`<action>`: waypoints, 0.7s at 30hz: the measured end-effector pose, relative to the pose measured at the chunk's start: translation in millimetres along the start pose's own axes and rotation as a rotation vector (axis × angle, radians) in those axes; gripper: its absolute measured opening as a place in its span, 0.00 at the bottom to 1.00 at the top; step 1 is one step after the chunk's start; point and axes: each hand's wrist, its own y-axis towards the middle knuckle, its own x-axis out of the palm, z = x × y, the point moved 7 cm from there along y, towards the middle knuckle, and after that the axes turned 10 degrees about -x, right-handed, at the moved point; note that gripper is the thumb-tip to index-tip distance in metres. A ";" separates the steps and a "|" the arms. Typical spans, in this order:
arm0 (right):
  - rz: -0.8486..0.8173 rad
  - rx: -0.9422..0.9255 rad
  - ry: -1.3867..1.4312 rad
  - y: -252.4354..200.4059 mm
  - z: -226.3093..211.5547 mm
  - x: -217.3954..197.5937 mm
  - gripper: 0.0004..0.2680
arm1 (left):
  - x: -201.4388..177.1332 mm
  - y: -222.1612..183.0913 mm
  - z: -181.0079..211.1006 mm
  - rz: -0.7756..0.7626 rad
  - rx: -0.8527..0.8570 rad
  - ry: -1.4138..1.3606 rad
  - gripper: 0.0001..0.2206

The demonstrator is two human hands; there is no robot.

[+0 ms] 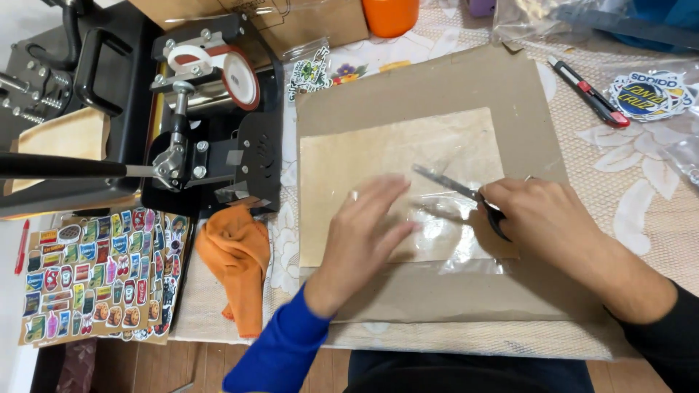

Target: Cutting a large brown protective sheet with scissors and preparing it on a workspace for sticker production, including smoothing and measuring.

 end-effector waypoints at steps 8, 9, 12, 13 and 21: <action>0.123 -0.129 -0.436 -13.9 -25.0 -8.5 0.06 | 30.6 38.1 -0.1 -0.086 0.227 -0.137 0.07; 0.135 -0.181 -0.553 -13.2 -31.0 -11.3 0.05 | 29.9 40.8 3.5 -0.160 0.204 -0.284 0.05; 0.100 -0.187 -0.567 -10.3 -39.4 -14.2 0.08 | 39.2 40.0 -13.3 -0.109 0.179 -0.172 0.04; 0.099 -0.190 -0.565 -8.4 -39.7 -11.6 0.08 | 37.2 38.8 -9.2 -0.108 0.175 -0.172 0.04; 0.168 -0.189 -0.639 -1.7 -43.2 -28.4 0.09 | -28.2 49.8 31.7 0.029 0.133 -0.383 0.09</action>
